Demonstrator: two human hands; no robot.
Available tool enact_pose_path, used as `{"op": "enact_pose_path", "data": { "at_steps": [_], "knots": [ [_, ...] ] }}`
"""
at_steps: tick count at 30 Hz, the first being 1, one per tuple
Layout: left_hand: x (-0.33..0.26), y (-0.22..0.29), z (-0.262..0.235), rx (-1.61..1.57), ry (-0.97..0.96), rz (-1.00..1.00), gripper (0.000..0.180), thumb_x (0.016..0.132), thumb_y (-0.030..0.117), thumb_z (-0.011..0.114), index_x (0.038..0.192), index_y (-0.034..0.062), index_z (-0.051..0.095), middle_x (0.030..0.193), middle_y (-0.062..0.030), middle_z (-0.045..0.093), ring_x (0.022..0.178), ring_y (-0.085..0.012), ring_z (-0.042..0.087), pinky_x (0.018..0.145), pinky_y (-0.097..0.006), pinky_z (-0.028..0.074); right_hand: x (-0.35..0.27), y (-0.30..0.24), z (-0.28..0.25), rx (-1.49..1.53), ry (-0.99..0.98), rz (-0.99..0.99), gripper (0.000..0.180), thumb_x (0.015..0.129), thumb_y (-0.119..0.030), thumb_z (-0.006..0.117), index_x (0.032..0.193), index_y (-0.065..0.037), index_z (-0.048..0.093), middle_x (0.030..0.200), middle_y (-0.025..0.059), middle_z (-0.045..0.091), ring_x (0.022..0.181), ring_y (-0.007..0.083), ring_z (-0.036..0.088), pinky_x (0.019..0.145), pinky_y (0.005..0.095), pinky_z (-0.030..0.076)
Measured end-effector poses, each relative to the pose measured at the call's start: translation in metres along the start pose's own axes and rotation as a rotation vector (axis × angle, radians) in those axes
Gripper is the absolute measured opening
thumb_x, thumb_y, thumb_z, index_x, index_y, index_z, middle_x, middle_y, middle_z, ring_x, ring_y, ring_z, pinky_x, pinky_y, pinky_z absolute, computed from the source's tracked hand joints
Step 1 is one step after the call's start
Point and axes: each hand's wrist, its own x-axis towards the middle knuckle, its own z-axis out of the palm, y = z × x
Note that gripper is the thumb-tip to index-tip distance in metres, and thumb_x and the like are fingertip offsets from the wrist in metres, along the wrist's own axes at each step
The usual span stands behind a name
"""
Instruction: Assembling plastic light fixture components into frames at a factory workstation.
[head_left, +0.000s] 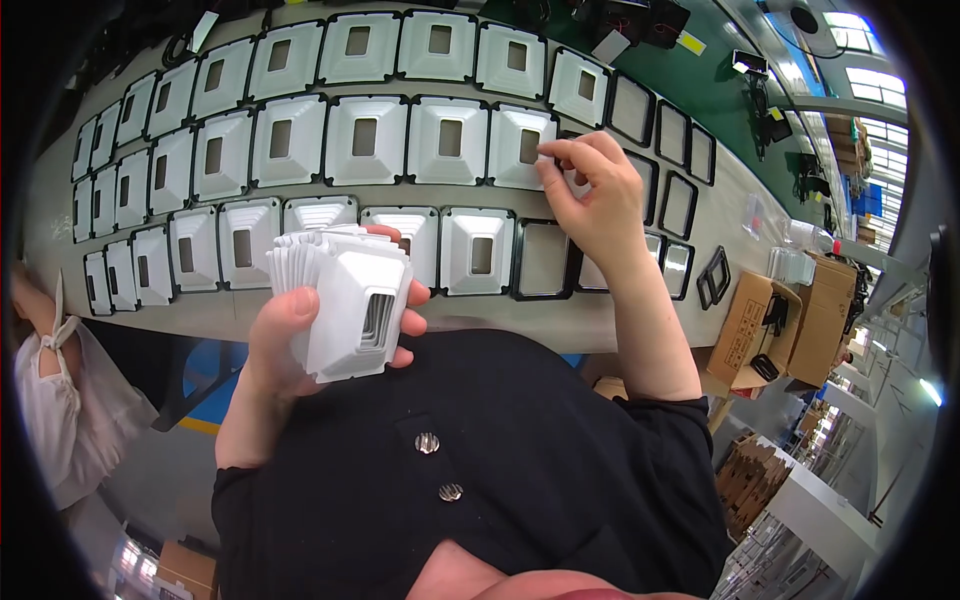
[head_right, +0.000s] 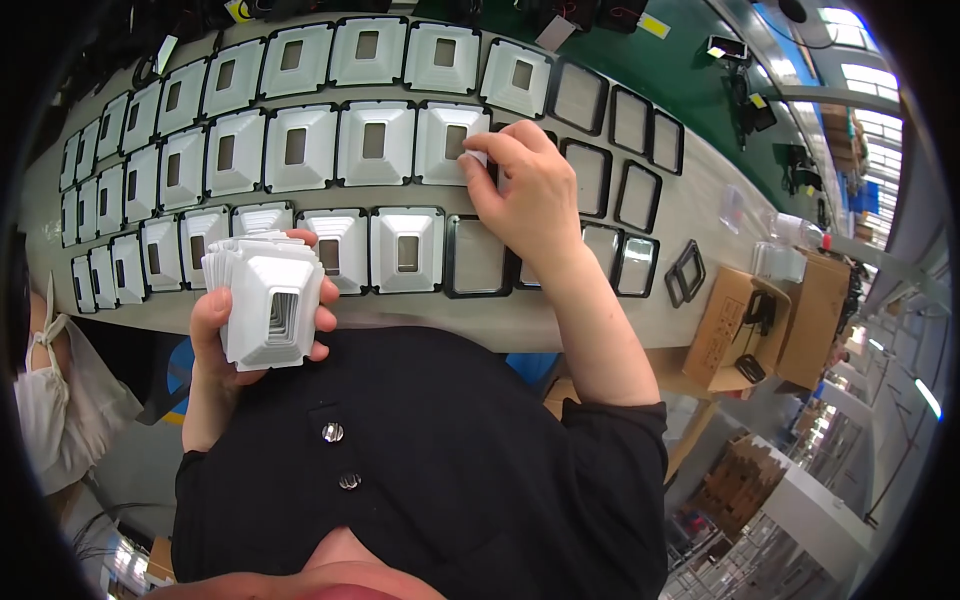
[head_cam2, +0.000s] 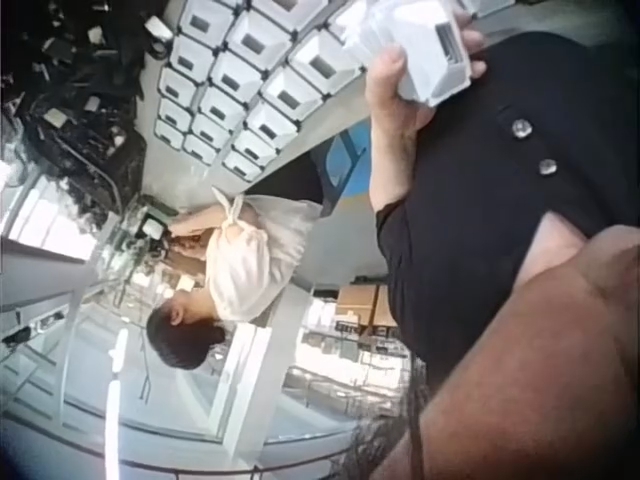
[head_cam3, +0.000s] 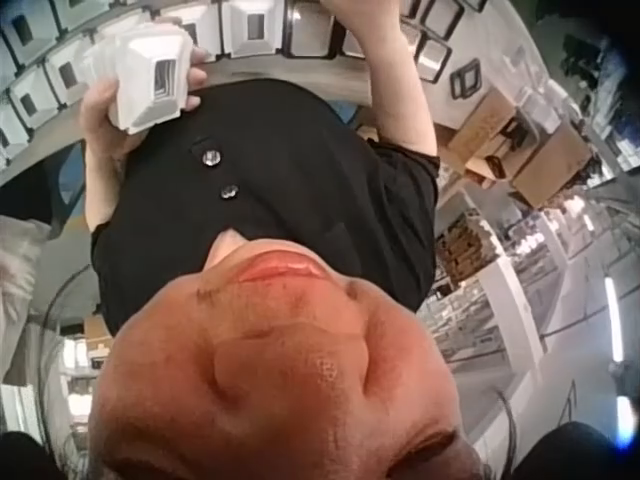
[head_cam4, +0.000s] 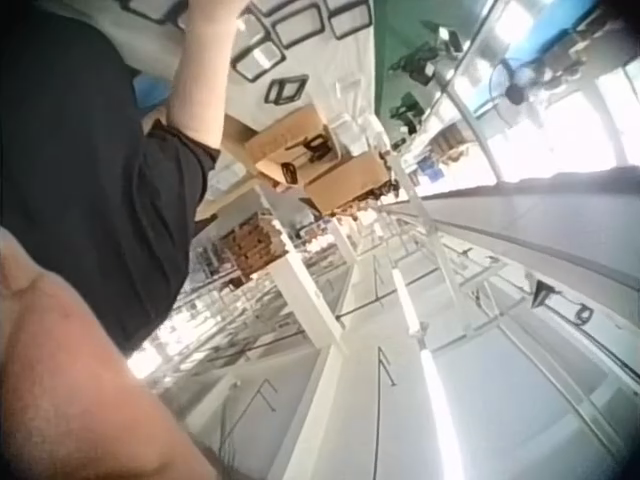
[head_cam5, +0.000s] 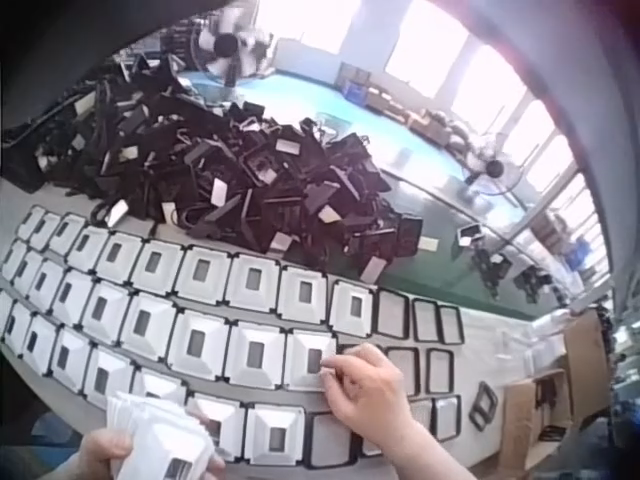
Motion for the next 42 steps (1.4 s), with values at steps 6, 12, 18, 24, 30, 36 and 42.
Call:
{"op": "enact_pose_path", "data": {
  "at_steps": [6,12,18,24,30,36,42],
  "knots": [
    [-0.003,-0.005,0.01,0.027,-0.122,0.051,0.061,0.089,0.037,0.055,0.136,0.0025,0.036,0.123,-0.0197,0.053,0.111,-0.0298,0.056,0.087,-0.042,0.051,-0.005,-0.096,-0.031,0.216,-0.12,-0.302,0.057,0.057,-0.005,0.078,0.112,-0.004,0.064,0.102,0.0115,0.055,0.082,0.0203,0.057,0.066,0.0282,0.048],
    [-0.015,-0.015,0.022,0.043,-0.063,0.1,0.051,0.089,0.034,0.057,0.128,0.0031,0.046,0.116,-0.0135,0.058,0.104,-0.0233,0.06,0.079,-0.037,0.055,-0.014,-0.122,-0.013,0.262,-0.377,-0.558,0.077,0.061,-0.034,0.079,0.127,-0.003,0.056,0.133,0.0164,0.046,0.118,0.0357,0.048,0.097,0.0424,0.042],
    [-0.022,-0.018,0.025,0.02,-0.052,0.114,0.049,0.088,0.033,0.058,0.126,0.0033,0.047,0.111,-0.0127,0.06,0.098,-0.0241,0.063,0.076,-0.038,0.056,-0.021,-0.124,-0.014,0.181,-0.342,-0.637,0.068,0.071,-0.043,0.07,0.122,0.001,0.058,0.127,0.018,0.054,0.116,0.0365,0.052,0.097,0.042,0.042],
    [-0.023,-0.023,0.022,0.046,-0.095,0.137,0.047,0.088,0.032,0.058,0.123,0.0021,0.05,0.109,-0.0127,0.061,0.098,-0.024,0.063,0.078,-0.038,0.056,-0.026,-0.126,-0.015,0.13,-0.322,-0.663,0.067,0.075,-0.044,0.066,0.123,0.003,0.057,0.127,0.0186,0.054,0.115,0.0354,0.053,0.095,0.0403,0.043],
    [-0.023,-0.026,0.029,0.041,-0.079,0.105,0.045,0.088,0.03,0.058,0.122,0.0017,0.05,0.107,-0.0135,0.062,0.096,-0.0241,0.064,0.077,-0.037,0.056,-0.032,-0.122,-0.021,0.09,-0.309,-0.679,0.065,0.079,-0.047,0.063,0.122,0.001,0.058,0.126,0.0191,0.056,0.115,0.0351,0.055,0.094,0.0393,0.043],
    [-0.023,-0.029,0.036,0.075,-0.087,0.117,0.046,0.087,0.029,0.057,0.122,0.0012,0.049,0.106,-0.0137,0.062,0.093,-0.0238,0.064,0.072,-0.038,0.056,-0.037,-0.113,-0.025,0.093,-0.236,-0.718,0.058,0.081,-0.047,0.06,0.118,-0.002,0.062,0.123,0.0197,0.057,0.114,0.0356,0.056,0.093,0.04,0.045],
    [-0.02,-0.033,0.037,0.098,-0.106,0.118,0.044,0.087,0.028,0.057,0.121,0.001,0.05,0.105,-0.0142,0.062,0.091,-0.0245,0.065,0.07,-0.037,0.057,-0.043,-0.108,-0.029,0.095,-0.183,-0.737,0.051,0.082,-0.042,0.059,0.115,-0.003,0.065,0.121,0.0205,0.058,0.113,0.0359,0.057,0.091,0.0396,0.046]
  ]
}}
